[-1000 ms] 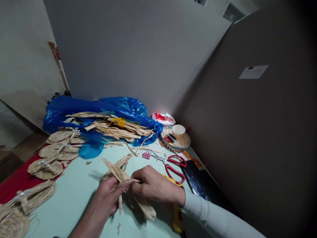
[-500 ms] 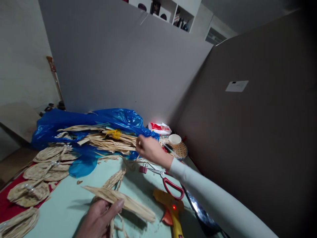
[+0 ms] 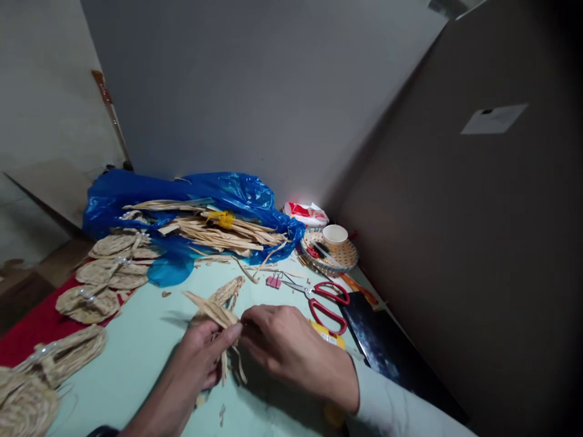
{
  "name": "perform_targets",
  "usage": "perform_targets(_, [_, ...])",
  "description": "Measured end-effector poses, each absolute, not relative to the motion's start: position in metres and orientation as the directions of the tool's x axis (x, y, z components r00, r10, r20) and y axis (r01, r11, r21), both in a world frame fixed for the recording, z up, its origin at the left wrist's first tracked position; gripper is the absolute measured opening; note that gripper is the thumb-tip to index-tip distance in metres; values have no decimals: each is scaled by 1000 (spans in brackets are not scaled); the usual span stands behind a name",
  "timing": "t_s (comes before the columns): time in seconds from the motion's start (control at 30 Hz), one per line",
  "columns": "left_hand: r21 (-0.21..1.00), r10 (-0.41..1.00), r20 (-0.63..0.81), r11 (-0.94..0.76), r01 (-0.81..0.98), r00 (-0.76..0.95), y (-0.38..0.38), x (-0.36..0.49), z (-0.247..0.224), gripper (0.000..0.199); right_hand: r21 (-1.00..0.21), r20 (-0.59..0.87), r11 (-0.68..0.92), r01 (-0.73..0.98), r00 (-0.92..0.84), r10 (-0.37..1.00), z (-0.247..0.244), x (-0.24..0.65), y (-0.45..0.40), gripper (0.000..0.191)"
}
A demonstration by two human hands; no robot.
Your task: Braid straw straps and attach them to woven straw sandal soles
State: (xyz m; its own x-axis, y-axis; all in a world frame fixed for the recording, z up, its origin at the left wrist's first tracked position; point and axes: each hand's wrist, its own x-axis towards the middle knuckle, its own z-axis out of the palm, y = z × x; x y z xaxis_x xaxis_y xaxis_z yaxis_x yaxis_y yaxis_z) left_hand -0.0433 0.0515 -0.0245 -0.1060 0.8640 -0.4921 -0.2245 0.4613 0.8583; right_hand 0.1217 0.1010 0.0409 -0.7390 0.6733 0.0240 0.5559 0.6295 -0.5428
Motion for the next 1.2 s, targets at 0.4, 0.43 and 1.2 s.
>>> perform_targets(0.4, [932,934,-356,352,-82,-32,50,-44,-21,43,-881,-45,167,443,-430,902,4,142,84,7])
perform_targets(0.43, [934,934,-354,351,-69,-36,51,-45,-22,44,-909,-74,116,401,-428,901,3,145,84,8])
perform_targets(1.2, [917,983,-167,182,356,-72,41,-57,-5,31,-977,-159,-65,201,-493,856,9,163,82,35])
